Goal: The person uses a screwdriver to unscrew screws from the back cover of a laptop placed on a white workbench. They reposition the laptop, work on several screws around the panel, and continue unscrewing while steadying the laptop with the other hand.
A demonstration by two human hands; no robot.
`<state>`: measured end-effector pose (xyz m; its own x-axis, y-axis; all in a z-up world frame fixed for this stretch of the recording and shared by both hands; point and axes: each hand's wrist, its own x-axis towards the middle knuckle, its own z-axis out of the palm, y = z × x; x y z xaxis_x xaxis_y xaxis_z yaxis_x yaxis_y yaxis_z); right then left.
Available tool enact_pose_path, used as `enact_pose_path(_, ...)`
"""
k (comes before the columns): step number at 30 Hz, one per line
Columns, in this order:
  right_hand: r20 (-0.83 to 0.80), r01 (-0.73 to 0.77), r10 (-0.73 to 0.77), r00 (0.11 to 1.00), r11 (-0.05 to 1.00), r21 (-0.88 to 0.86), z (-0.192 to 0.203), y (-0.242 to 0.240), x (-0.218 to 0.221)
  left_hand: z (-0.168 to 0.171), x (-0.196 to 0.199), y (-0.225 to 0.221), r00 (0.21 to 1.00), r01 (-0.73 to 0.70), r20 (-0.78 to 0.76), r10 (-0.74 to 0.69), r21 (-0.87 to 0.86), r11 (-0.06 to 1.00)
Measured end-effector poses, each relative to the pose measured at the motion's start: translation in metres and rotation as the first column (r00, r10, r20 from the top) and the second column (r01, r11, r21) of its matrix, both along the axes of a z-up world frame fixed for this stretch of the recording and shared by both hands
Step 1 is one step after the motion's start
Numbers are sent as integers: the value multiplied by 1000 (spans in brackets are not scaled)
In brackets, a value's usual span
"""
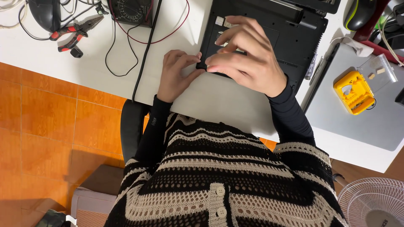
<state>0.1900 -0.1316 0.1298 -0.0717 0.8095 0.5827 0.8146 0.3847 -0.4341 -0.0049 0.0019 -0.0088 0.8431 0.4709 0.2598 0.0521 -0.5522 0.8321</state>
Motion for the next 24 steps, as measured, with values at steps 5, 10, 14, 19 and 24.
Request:
enact_pose_path(5, -5, 7, -7, 1000, 1000, -23, 16, 2, -6, 2, 0, 0, 1000, -16, 10, 16, 13, 1000)
enact_pose_path(10, 16, 38, -38, 999, 998, -49, 8, 0, -4, 0, 1, 1, 1000, -8, 20, 8, 24, 1000)
enact_pose_path(14, -2, 18, -18, 1000, 1000, -3, 5, -1, -4, 1, -1, 0, 1000, -8, 20, 8, 37, 999)
enact_pose_path(19, 98, 48, -49, 994, 999, 8, -3, -1, -3, -2, 4, 3, 996, -1, 89, -12, 143, 990)
enact_pose_path(24, 7, 48, -48, 999, 998, 35, -1, -2, -9, 6, 3, -1, 1000, -22, 20, 20, 98, 995)
